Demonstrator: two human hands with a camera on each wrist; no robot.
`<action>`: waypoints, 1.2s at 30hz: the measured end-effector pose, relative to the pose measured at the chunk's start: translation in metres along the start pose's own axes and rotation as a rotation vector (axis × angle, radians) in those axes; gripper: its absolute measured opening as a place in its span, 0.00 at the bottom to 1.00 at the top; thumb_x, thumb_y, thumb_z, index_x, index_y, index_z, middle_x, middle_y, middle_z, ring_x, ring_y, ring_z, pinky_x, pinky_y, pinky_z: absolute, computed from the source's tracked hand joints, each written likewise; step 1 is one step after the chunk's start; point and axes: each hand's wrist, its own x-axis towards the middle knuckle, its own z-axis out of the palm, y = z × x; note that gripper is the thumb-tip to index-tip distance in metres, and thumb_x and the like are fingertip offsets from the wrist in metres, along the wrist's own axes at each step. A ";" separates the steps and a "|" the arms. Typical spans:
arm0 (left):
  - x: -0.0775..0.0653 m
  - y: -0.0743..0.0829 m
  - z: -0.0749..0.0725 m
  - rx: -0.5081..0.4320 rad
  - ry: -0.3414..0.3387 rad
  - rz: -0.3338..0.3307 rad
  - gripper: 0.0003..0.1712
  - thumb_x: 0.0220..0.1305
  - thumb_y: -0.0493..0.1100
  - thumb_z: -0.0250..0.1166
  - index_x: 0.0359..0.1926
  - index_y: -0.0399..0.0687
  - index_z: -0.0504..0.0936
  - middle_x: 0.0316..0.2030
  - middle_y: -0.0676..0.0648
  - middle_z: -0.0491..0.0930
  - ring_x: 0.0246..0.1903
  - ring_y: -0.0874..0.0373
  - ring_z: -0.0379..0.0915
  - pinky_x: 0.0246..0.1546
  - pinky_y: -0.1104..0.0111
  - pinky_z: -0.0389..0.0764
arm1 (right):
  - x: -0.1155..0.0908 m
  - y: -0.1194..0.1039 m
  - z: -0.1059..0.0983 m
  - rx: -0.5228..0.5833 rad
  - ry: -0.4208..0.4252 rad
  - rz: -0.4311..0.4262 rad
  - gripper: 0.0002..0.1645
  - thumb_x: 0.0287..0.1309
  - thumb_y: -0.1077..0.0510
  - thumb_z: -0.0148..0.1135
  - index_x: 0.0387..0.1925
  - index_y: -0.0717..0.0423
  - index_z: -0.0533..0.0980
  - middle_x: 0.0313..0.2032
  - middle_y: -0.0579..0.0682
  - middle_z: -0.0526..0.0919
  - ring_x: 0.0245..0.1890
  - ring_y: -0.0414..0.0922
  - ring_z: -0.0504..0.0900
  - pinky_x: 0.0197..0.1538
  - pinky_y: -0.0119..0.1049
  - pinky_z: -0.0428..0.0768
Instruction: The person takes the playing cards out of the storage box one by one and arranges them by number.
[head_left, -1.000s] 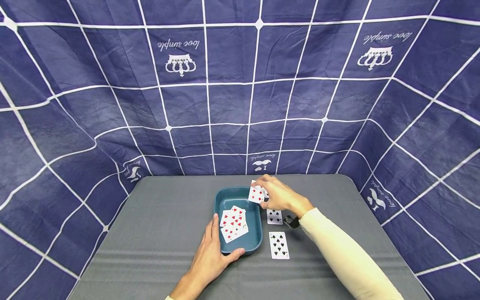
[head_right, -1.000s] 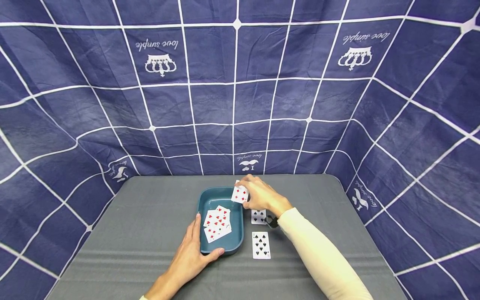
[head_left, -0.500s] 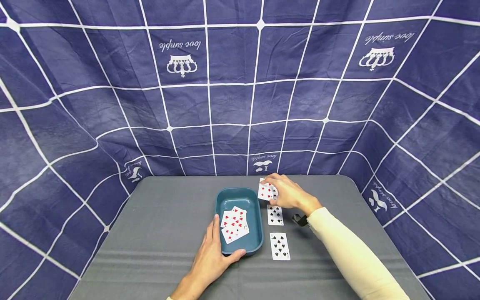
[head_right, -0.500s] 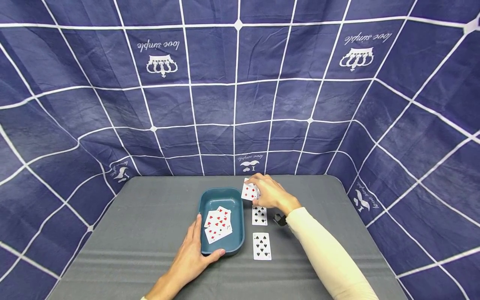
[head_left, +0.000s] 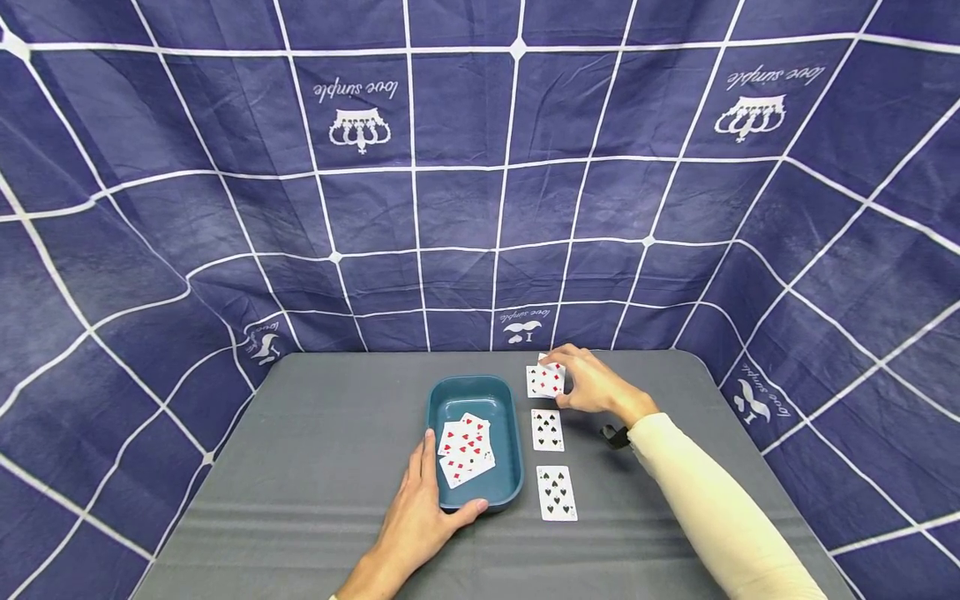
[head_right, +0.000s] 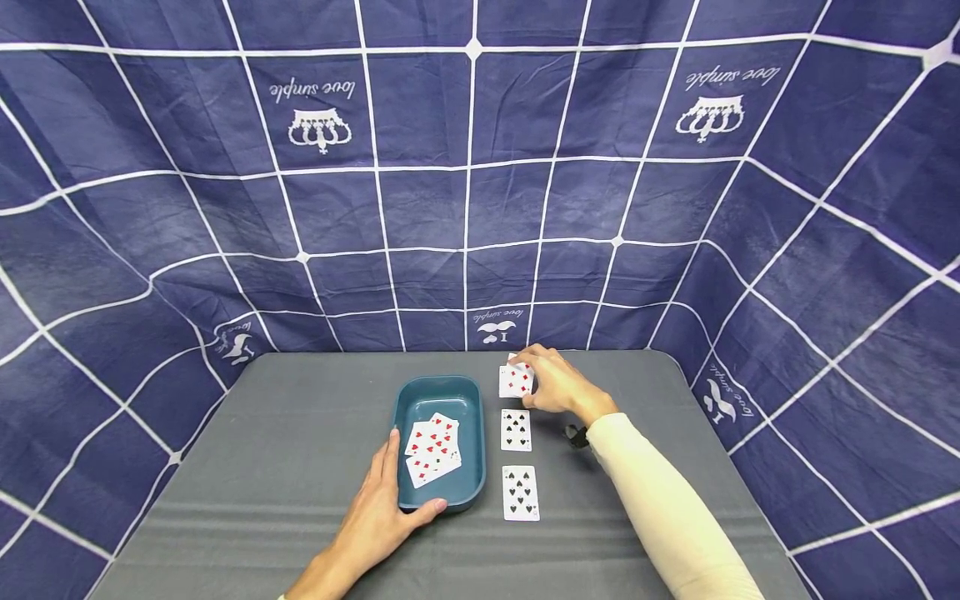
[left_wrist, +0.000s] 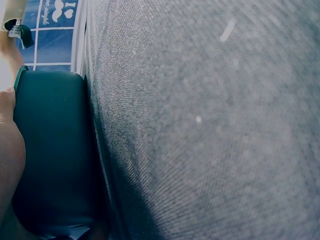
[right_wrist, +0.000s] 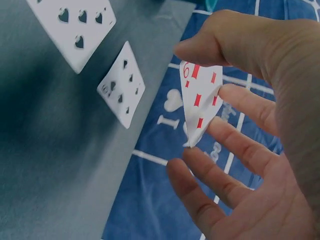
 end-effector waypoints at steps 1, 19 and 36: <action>0.000 0.000 0.000 0.001 0.000 0.000 0.87 0.55 0.81 0.85 0.96 0.41 0.50 0.88 0.33 0.65 0.80 0.33 0.73 0.75 0.39 0.83 | 0.000 0.002 0.000 0.004 0.002 -0.001 0.43 0.54 0.62 0.83 0.73 0.58 0.84 0.72 0.61 0.84 0.68 0.67 0.84 0.73 0.67 0.82; 0.002 -0.001 0.001 0.002 0.015 0.004 0.86 0.54 0.78 0.87 0.95 0.40 0.50 0.88 0.33 0.65 0.80 0.32 0.73 0.74 0.39 0.83 | -0.008 0.039 0.001 0.003 0.002 0.024 0.42 0.52 0.62 0.83 0.71 0.61 0.85 0.68 0.65 0.86 0.70 0.68 0.85 0.76 0.68 0.81; -0.001 0.002 0.001 0.020 0.015 -0.003 0.86 0.54 0.79 0.87 0.96 0.42 0.50 0.88 0.34 0.66 0.80 0.32 0.74 0.72 0.39 0.84 | -0.010 0.070 0.004 -0.015 -0.026 0.033 0.38 0.48 0.64 0.82 0.65 0.62 0.89 0.68 0.69 0.86 0.72 0.71 0.83 0.79 0.69 0.79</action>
